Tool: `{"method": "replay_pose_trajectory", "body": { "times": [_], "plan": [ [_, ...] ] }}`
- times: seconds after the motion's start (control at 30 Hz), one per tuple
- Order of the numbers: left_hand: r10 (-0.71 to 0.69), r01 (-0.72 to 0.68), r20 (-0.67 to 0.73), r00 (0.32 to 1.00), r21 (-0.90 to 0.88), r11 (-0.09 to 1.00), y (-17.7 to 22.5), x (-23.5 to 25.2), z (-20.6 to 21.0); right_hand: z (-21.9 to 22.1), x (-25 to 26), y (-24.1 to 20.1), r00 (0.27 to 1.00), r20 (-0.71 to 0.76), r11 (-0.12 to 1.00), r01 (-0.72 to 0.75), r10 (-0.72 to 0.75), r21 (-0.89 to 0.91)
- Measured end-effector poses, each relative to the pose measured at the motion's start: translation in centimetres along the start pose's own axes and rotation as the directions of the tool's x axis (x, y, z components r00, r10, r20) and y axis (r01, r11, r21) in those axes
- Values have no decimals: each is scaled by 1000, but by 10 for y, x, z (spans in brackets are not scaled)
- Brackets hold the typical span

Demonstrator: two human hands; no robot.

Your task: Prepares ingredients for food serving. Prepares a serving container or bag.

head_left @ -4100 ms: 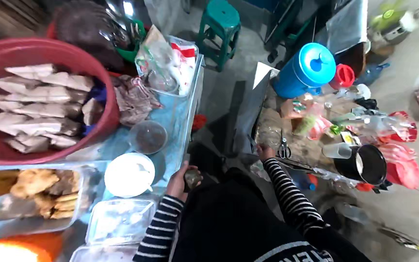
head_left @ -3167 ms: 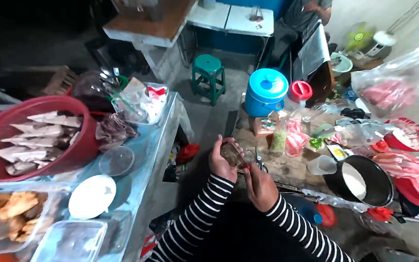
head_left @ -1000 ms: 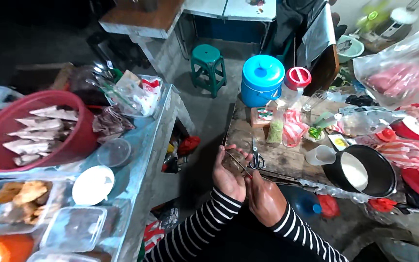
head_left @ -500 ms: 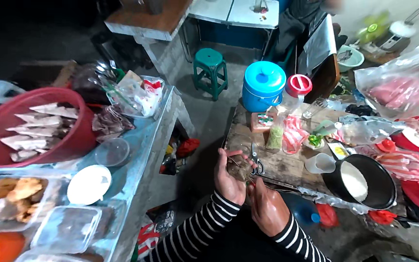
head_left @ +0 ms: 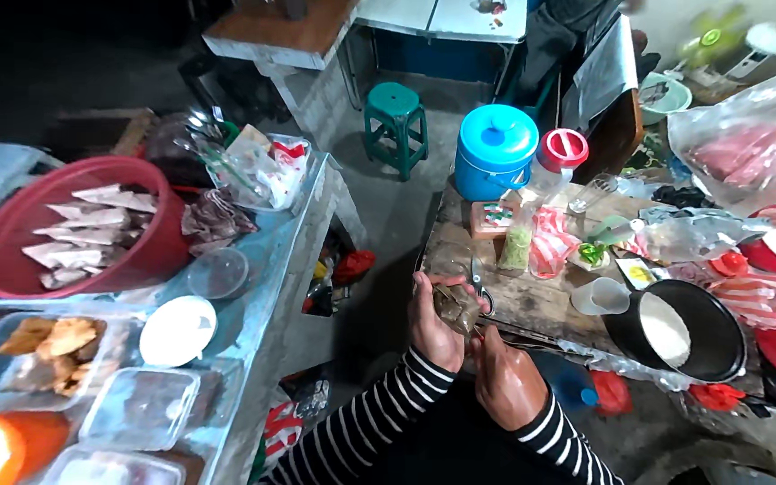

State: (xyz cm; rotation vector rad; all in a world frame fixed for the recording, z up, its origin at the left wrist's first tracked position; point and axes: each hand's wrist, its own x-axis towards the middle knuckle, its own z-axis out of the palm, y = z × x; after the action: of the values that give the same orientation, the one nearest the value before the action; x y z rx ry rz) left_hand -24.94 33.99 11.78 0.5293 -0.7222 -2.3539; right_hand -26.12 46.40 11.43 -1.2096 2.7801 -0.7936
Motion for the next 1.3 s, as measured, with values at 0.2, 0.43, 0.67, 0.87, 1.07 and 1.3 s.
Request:
{"method": "replay_pose_trajectory", "body": {
  "times": [0.2,0.43,0.67,0.87,1.07,1.3],
  "plan": [
    [-65,68,-61,996,63,996,2,-1,1,-1,3,-5,999,34,1000,-24,25,-11],
    [-109,115,-170,979,26,993,10,-8,-1,-3,4,-15,992,120,999,-30,33,-30],
    [-177,172,-294,939,-44,984,19,-1,-2,-4,3,-14,967,248,998,-50,58,-42],
    [-163,154,-261,951,-55,987,13,-10,-4,2,6,-19,972,229,998,-49,59,-49],
    [-166,148,-262,951,-89,985,18,-1,-9,2,4,-16,943,321,996,-79,87,-38],
    [-107,103,-236,966,-32,994,8,-9,-17,12,10,-20,947,312,995,-49,72,-81]
  ]
}}
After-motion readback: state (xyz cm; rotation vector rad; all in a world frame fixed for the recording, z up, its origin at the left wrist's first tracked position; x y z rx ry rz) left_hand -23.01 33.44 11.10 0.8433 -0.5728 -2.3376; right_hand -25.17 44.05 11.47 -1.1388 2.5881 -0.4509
